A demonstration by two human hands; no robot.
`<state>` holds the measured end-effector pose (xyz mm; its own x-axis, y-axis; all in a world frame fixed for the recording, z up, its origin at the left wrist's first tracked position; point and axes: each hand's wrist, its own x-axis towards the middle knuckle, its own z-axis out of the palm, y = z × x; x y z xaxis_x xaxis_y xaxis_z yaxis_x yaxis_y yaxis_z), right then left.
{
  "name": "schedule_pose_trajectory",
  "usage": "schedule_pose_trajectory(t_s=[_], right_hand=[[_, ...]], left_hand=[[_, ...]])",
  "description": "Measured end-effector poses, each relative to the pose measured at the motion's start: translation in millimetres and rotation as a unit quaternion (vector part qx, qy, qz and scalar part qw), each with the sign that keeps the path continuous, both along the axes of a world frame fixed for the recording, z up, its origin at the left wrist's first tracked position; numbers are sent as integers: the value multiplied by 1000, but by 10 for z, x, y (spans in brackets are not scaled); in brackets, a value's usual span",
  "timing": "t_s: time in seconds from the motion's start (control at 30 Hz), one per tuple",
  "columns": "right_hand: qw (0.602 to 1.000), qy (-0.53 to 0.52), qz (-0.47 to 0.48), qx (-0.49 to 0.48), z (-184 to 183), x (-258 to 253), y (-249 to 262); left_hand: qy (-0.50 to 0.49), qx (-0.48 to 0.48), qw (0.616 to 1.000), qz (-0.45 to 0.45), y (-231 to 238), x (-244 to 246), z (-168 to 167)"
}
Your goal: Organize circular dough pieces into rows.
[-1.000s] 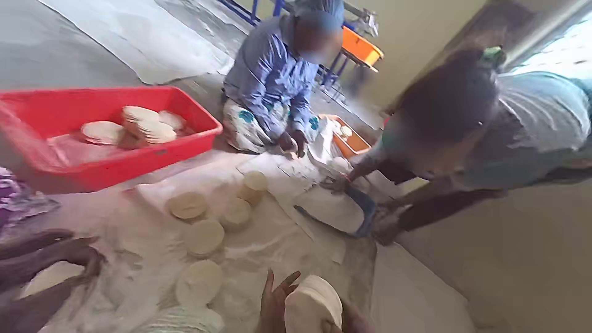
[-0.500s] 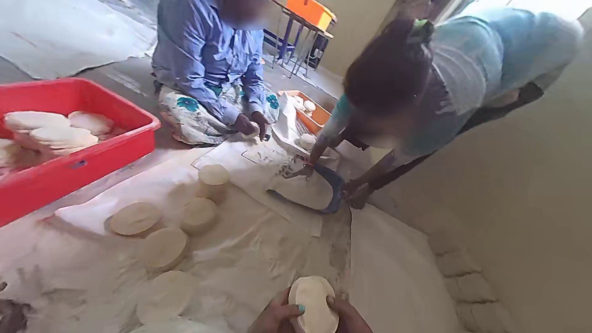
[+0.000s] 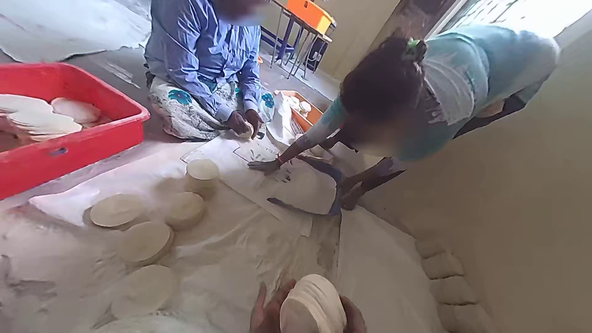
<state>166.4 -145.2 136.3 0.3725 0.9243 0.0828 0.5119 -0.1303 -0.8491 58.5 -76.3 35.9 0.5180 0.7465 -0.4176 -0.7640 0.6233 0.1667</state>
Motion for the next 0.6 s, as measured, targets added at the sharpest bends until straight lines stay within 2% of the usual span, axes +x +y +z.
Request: schedule_pose_trajectory(t_s=[0.1, 0.17, 0.27, 0.4, 0.53, 0.6], right_hand=[[995, -32, -9, -92, -53, 11, -7], [997, -27, -17, -77, 8, 3, 60], [999, 24, -13, -21, 115, -38, -12], [997, 44, -2, -58, -74, -46, 11], [998, 54, -8, -36, 15, -70, -10], [997, 61, -11, -39, -58, -115, -49]], left_hand=[[38, -41, 998, 2, -92, 50, 170], [38, -7, 999, 7, 23, 9, 260], [-1, 74, 997, 26, 58, -66, 164], [45, 29, 998, 11, 2, -43, 212], [4, 104, 994, 36, 49, -92, 143], [14, 66, 997, 36, 1, -110, 129]])
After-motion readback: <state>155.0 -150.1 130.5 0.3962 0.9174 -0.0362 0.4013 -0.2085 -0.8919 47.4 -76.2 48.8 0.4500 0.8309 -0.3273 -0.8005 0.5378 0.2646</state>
